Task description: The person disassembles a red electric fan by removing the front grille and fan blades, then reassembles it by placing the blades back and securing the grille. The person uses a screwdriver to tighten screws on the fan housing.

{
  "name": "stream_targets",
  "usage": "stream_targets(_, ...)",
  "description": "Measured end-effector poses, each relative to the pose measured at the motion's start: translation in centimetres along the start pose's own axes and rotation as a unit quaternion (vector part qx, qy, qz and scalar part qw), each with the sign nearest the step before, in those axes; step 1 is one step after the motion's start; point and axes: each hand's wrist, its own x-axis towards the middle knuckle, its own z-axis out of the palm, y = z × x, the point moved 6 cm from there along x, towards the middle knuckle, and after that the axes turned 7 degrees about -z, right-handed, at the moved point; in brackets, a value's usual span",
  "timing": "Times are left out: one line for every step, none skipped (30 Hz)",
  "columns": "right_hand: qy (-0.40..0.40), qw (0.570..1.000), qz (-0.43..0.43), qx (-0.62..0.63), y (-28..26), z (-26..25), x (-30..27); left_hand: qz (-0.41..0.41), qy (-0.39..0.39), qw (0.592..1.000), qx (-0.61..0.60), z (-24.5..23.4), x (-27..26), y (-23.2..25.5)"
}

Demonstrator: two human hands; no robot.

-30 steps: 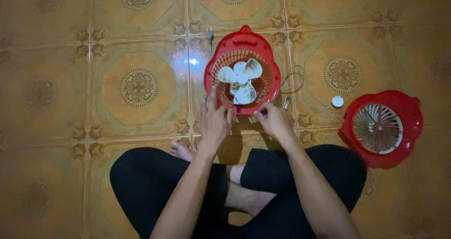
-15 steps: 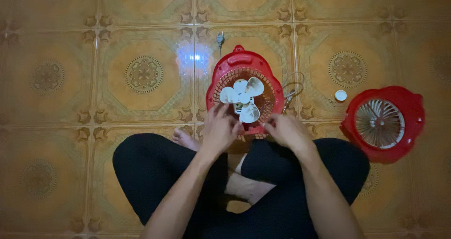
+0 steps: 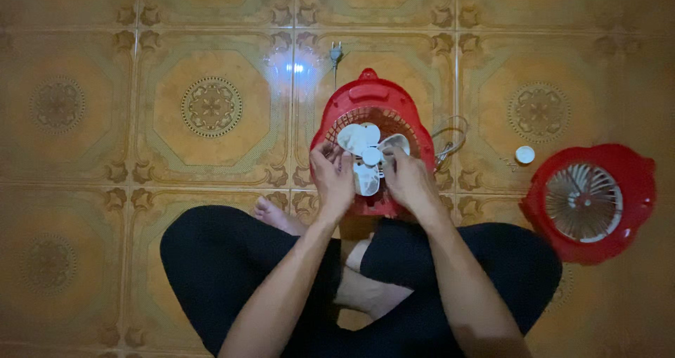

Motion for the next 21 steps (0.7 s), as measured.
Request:
stream_targets(-0.009, 1.000, -0.007, -0.019, -0.4, -0.1, -0.3, -0.064, -0.008, 0.998, 0.005, 0.0, 0.1, -0.7)
stream_targets(-0.018, 0.999, 0.004, -0.026, -0.6, -0.4, -0.3, -0.128, -0.017, 0.992, 0.009, 0.0, 0.1, -1.2)
stream_targets(-0.028, 0.999, 0.016, -0.033, -0.7, -0.7, -0.3, -0.192, -0.026, 0.981, 0.012, 0.1, 0.0, -1.6)
stream_targets(-0.037, 0.998, 0.026, -0.040, -0.8, -0.8, -0.4, -0.119, -0.025, 0.987, 0.103, 0.1, 0.1, -0.4)
stream_targets(0.002, 0.998, 0.001, -0.063, -1.4, -1.5, -0.4, -0.044, -0.025, 0.980, 0.192, 0.2, -0.1, 0.9)
stream_targets(0.043, 0.995, -0.025, -0.087, -1.9, -2.3, -0.3, 0.033, -0.026, 0.960, 0.278, 0.7, -0.3, 2.1)
stream_targets(0.084, 0.989, -0.051, -0.110, -2.4, -2.9, -0.3, 0.073, -0.034, 0.954, 0.289, 1.1, -0.6, 3.0)
stream_targets(0.098, 0.983, -0.079, -0.135, -2.8, -3.1, -0.1, 0.110, -0.042, 0.946, 0.301, 1.4, -1.1, 3.8)
stream_targets(0.112, 0.975, -0.108, -0.160, -3.2, -3.3, 0.2, 0.147, -0.049, 0.937, 0.312, 1.6, -1.5, 4.6)
stream_targets(0.127, 0.965, -0.136, -0.185, -3.6, -3.3, 0.3, 0.157, -0.047, 0.931, 0.325, 1.7, -1.7, 5.1)
stream_targets(0.105, 0.972, -0.114, -0.175, -3.2, -3.1, 0.3, 0.166, -0.045, 0.925, 0.338, 1.8, -1.8, 5.6)
stream_targets(0.082, 0.979, -0.091, -0.164, -2.9, -2.7, 0.4, 0.175, -0.042, 0.919, 0.352, 1.8, -1.9, 6.0)
stream_targets(0.059, 0.984, -0.069, -0.153, -2.6, -2.4, 0.3, 0.181, -0.039, 0.916, 0.356, 1.8, -2.0, 6.4)
stream_targets(0.053, 0.985, -0.065, -0.153, -2.4, -2.4, 0.3, 0.188, -0.036, 0.914, 0.358, 1.8, -1.9, 6.8)
stream_targets(0.048, 0.985, -0.062, -0.153, -2.3, -2.3, 0.2, 0.195, -0.032, 0.911, 0.361, 1.7, -1.9, 7.1)
stream_targets(0.042, 0.986, -0.057, -0.152, -2.1, -2.3, 0.1, 0.192, -0.036, 0.911, 0.365, 1.7, -1.9, 7.2)
stream_targets(0.057, 0.988, -0.042, -0.136, -1.8, -2.4, 0.0, 0.188, -0.039, 0.910, 0.368, 1.7, -1.9, 7.3)
stream_targets(0.072, 0.990, -0.026, -0.118, -1.6, -2.5, -0.2, 0.185, -0.043, 0.908, 0.372, 1.7, -2.0, 7.3)
stream_targets(0.086, 0.991, -0.011, -0.101, -1.4, -2.6, -0.3, 0.165, -0.046, 0.913, 0.369, 1.6, -2.0, 7.0)
stream_targets(0.103, 0.989, -0.036, -0.101, -1.6, -2.7, -0.4, 0.145, -0.051, 0.918, 0.366, 1.6, -2.1, 6.7)
stream_targets(0.120, 0.986, -0.060, -0.100, -1.9, -2.9, -0.4, 0.125, -0.055, 0.922, 0.363, 1.6, -2.1, 6.4)
